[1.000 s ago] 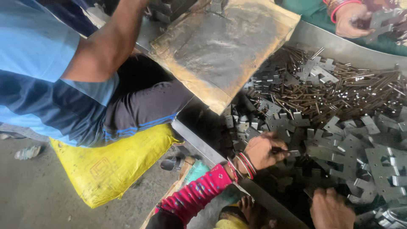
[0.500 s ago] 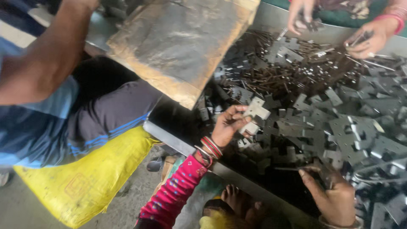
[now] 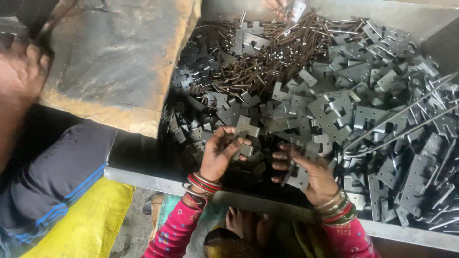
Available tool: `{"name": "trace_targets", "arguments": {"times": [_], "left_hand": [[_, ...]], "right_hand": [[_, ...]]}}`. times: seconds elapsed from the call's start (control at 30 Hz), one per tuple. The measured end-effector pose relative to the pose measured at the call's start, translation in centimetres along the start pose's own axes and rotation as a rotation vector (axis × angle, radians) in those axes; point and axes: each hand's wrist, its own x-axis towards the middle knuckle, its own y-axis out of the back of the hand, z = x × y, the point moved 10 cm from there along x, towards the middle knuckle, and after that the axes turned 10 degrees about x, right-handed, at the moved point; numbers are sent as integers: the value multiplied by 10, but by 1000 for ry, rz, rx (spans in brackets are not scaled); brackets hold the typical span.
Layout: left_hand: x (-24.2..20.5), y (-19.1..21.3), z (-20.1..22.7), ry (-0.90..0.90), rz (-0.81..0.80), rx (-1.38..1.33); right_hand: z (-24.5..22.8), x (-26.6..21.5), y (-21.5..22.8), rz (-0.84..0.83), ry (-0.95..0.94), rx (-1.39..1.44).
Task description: The person picks up metal brackets and rods from a large bin and assembles them by hand. The assembled units are placed into a pile on the table. The person works continuously, handling parts one at a time.
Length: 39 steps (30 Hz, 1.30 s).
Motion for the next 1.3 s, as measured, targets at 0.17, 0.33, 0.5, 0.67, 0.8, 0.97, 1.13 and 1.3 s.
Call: {"name": "trace_targets", "arguments": {"times": [0.17, 0.33, 0.5, 0.67, 0.8, 0.97, 1.13, 1.3], "left_hand": [[-53, -68, 25, -298, -50, 862], [-52, -36, 1, -244, 153, 905], [-32, 10, -33, 61, 70, 233], [-27, 7, -10, 189, 26, 90], [-13, 9, 63, -97, 25, 261], [-13, 53, 171, -498, 408, 1249], [26, 124, 233, -683, 741, 1740], [33, 139, 232, -707, 832, 1914]], "right_hand": [[22, 1, -9, 230, 102, -100], [27, 3, -18, 77, 135, -298], [-11, -4, -1, 110, 280, -829], [-13, -5, -14, 131, 497, -1877], [8, 7, -36, -32, 626, -2187], [19, 17, -60, -119, 730, -2422], [32, 15, -71, -82, 840, -2529], [36, 33, -70, -64, 781, -2555]]}}
